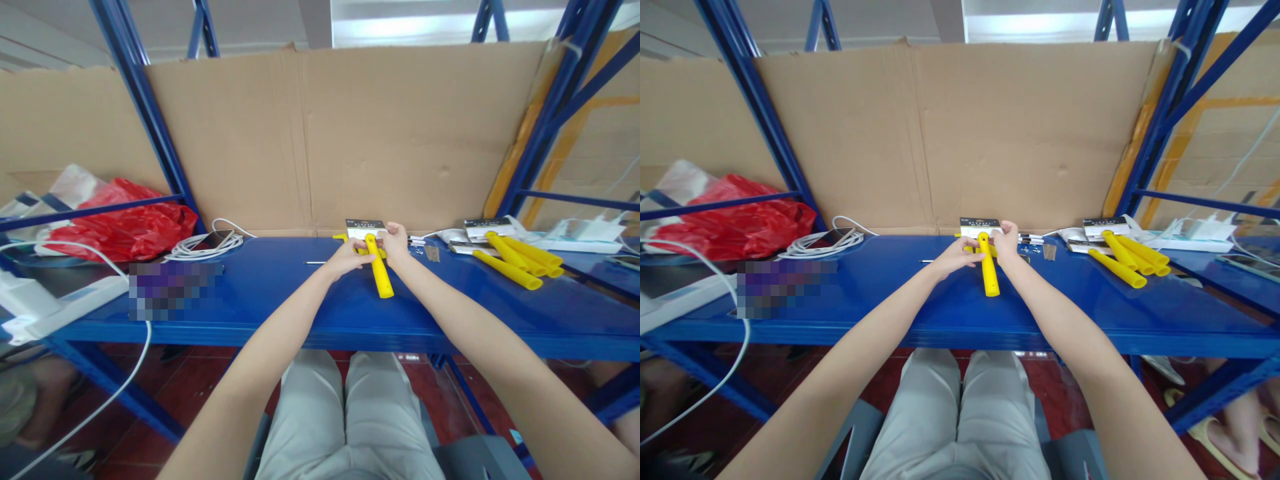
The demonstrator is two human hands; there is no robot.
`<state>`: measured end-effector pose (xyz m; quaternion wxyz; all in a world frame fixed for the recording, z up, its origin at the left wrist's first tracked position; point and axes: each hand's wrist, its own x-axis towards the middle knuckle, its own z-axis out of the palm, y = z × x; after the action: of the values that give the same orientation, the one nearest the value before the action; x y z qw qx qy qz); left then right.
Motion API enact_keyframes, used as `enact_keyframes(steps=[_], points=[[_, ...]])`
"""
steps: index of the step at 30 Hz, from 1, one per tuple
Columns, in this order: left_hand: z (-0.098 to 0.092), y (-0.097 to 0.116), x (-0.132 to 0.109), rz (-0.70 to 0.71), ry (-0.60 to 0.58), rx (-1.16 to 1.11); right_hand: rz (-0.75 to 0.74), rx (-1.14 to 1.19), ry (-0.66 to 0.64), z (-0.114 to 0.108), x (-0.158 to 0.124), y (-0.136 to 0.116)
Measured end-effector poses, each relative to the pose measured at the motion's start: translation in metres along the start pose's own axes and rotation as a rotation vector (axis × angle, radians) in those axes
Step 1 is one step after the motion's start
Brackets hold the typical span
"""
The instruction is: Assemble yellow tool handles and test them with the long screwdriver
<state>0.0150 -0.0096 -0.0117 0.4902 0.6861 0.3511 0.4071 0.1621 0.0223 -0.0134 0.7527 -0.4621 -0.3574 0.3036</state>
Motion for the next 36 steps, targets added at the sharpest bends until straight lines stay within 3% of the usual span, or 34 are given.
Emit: enact_keyframes(steps=[11,14,19,23,29,36], points=[[0.003,0.01,-0.005,-0.013,0.098,-0.216,0.026,-0.022,-0.154,0.001,-0.003,0.004],[0.002,0.01,-0.002,-0.012,0.15,-0.221,-0.091,-0.134,-0.208,0.001,-0.005,0.007],[0.001,0.009,-0.001,-0.022,0.232,-0.235,-0.409,-0.424,-0.21,-0.003,-0.005,0.007],[0.002,0.01,-0.002,-0.038,0.26,-0.226,-0.51,-0.551,-0.236,-0.008,-0.007,-0.002],[0.002,0.013,-0.004,-0.055,0.246,-0.222,-0.395,-0.669,-0.323,-0.006,-0.016,-0.013],[0.002,0.019,-0.009,-0.103,0.162,-0.111,-0.278,-0.614,-0.458,-0.003,-0.02,-0.007]])
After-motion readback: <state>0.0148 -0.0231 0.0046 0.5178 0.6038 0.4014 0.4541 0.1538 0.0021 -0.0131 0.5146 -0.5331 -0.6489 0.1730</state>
